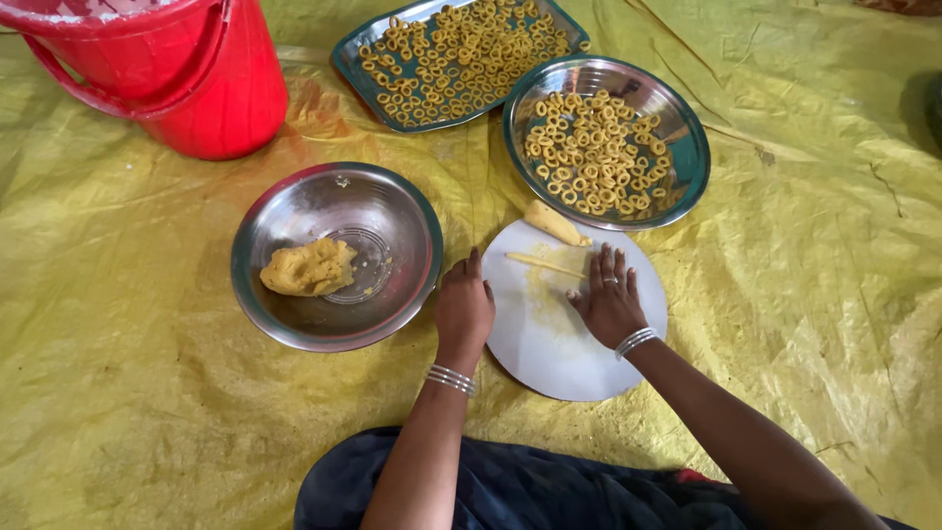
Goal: The person rolls small pieces of dough into thin ropes on a white plate, then joins the ends to form ring shapes. The finished rings are placed into a metal bowl. The person repeats this process continuously.
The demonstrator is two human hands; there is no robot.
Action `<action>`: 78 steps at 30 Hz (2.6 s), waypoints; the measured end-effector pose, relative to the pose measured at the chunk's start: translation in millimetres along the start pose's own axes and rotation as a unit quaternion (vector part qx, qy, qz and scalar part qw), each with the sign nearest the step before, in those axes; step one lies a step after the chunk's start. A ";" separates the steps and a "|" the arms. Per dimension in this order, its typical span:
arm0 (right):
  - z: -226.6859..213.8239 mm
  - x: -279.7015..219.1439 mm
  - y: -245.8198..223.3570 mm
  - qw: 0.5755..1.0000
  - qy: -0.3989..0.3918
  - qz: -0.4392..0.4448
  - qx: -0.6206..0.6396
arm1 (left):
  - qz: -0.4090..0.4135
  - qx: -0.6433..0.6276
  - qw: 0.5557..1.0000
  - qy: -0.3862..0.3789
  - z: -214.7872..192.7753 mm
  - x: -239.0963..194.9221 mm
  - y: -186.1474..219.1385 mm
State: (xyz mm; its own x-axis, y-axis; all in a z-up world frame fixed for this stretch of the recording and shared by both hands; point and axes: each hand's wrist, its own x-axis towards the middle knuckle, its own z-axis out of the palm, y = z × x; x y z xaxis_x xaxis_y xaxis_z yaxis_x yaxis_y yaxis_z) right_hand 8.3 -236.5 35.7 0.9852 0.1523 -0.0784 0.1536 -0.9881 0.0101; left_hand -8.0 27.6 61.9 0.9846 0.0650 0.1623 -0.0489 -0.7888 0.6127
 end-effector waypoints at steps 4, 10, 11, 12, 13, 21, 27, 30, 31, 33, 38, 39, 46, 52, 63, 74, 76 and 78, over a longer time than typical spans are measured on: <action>-1.5 -30.5 -14.4 0.999 -0.042 -0.021 -0.023 | -0.009 0.003 1.000 0.002 -2.8 0.1 0.0; -8.3 -93.0 -36.7 0.992 -0.118 -0.041 -0.016 | -0.014 0.026 0.999 -0.025 1.2 1.5 0.8; -9.2 -84.8 -36.1 0.991 -0.134 -0.027 -0.013 | -0.010 0.023 1.000 -0.019 2.1 1.5 0.7; -9.4 -74.0 -34.1 0.989 -0.149 -0.013 -0.011 | -0.006 0.021 1.000 -0.013 2.7 1.0 0.5; -10.5 -57.8 -29.9 0.994 -0.112 -0.016 -0.008 | -0.006 0.019 1.000 -0.008 2.6 2.7 0.0; -8.5 -39.7 -22.6 0.997 -0.065 0.007 -0.039 | -0.013 0.000 1.000 -0.001 0.0 0.1 0.0; -6.6 -86.1 -45.8 0.999 -0.026 -0.030 0.022 | -0.011 0.015 0.999 -0.029 7.1 -2.7 -0.1; -8.8 -62.0 -42.9 0.998 -0.058 0.018 0.010 | 0.004 0.027 0.999 -0.022 10.4 0.7 -1.1; -9.5 -55.6 -39.1 0.999 -0.029 0.007 0.017 | 0.006 0.023 1.000 -0.019 11.9 -1.4 -1.1; -12.6 -45.8 -35.3 0.999 0.034 -0.017 0.033 | 0.008 0.017 1.000 -0.009 10.8 -2.2 -2.3; -25.3 -59.2 -36.5 0.995 -0.093 0.023 -0.021 | -0.009 0.008 1.000 -0.022 7.2 0.9 1.9; -25.1 -70.1 -38.5 0.992 -0.123 0.029 -0.027 | -0.014 0.005 0.999 -0.031 9.8 -2.8 1.7; -6.3 -76.3 -85.8 0.990 -0.013 -0.142 0.007 | -0.071 -0.051 0.994 -0.062 28.8 3.0 -11.4; 0.4 -7.6 -108.2 0.994 0.051 -0.097 0.010 | -0.080 -0.116 0.990 -0.013 37.9 8.4 -25.5; -9.7 -12.2 -120.7 0.997 0.032 -0.069 0.029 | -0.152 -0.129 0.978 -0.058 9.1 7.3 -11.5; -9.3 -71.0 -88.5 0.998 -0.052 -0.028 0.028 | -0.040 -0.068 0.997 0.020 11.1 1.2 -4.7; -12.6 -48.7 -75.9 0.998 -0.020 -0.030 0.043 | -0.044 -0.073 0.996 0.020 13.6 3.7 -5.5; -13.2 -33.3 -74.0 0.998 0.032 -0.041 0.038 | -0.059 -0.069 0.996 0.007 14.9 3.6 -5.6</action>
State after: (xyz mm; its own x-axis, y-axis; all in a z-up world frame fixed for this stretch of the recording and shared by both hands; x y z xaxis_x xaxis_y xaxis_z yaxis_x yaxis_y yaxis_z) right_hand -34.9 -168.1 50.7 0.9728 0.2315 -0.0119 0.2302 -0.9707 -0.0687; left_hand -1.7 23.1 47.4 0.9823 0.1627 0.0932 0.0442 -0.6842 0.7279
